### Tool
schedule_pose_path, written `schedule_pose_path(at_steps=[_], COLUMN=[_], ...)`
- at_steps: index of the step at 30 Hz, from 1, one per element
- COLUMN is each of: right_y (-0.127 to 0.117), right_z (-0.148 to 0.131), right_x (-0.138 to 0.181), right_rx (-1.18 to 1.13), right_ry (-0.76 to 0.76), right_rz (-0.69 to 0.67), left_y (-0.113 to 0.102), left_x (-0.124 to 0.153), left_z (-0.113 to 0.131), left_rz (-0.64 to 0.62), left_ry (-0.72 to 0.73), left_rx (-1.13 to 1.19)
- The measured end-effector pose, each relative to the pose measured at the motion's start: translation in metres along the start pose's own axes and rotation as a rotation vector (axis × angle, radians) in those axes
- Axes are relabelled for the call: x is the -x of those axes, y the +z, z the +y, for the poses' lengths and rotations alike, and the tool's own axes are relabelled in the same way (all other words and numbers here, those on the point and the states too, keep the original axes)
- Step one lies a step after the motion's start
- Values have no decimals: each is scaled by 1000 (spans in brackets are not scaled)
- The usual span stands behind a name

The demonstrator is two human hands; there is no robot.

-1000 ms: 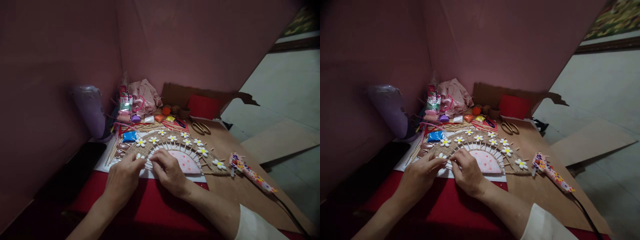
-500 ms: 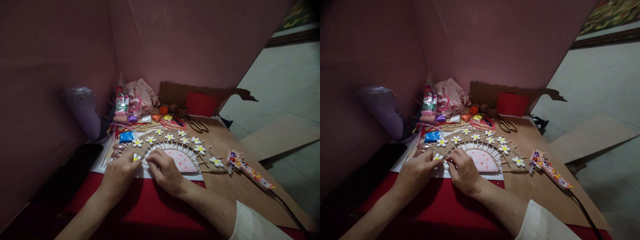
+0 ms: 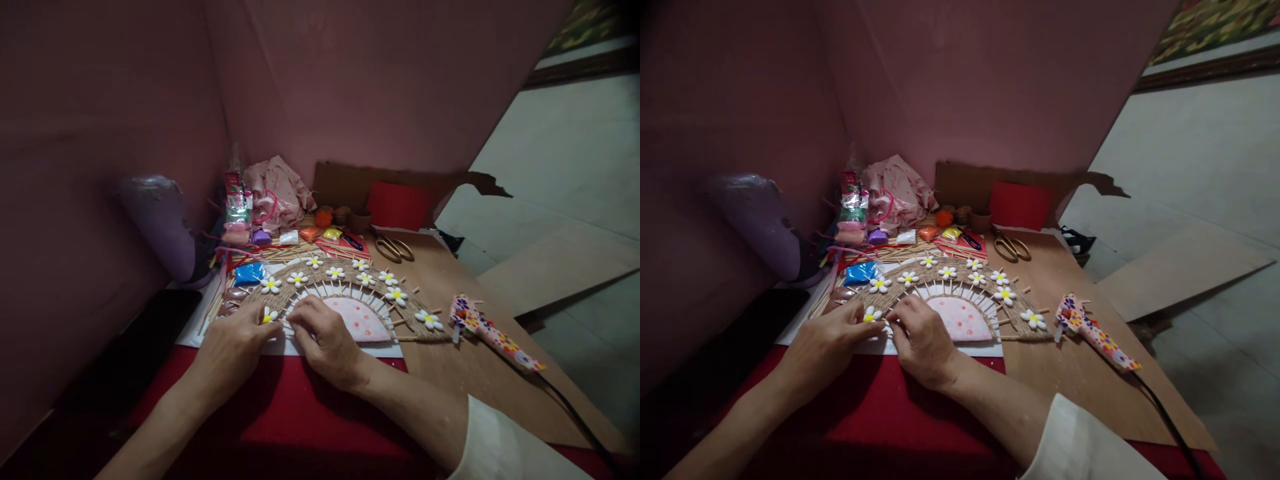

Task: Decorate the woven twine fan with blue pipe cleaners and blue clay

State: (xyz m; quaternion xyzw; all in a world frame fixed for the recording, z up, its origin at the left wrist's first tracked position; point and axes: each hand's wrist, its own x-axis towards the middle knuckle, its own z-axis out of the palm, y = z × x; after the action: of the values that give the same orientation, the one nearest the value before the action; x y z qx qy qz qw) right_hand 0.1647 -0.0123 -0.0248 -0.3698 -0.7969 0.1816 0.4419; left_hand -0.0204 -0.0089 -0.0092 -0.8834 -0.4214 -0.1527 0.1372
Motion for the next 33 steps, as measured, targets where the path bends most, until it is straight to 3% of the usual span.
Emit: schedule_pose_path(at_steps=[16,22,27,33], right_y=[-1,0,2,6], right_z=[0,-2,-4,-4], right_x=[1,2,3,4], right_rx=[11,72,222,323], right_ry=[1,-2,-51,-104], right_rz=[-27,-67,-133,-172], left_y=[-8,-6,4,14], left_x=[-8,14,33,36], left_z=[-6,0,9,13], left_rz=[-57,109,129,120], left_ry=[118,-59,-117,-119], left_rx=[-19,-112,-111,-140])
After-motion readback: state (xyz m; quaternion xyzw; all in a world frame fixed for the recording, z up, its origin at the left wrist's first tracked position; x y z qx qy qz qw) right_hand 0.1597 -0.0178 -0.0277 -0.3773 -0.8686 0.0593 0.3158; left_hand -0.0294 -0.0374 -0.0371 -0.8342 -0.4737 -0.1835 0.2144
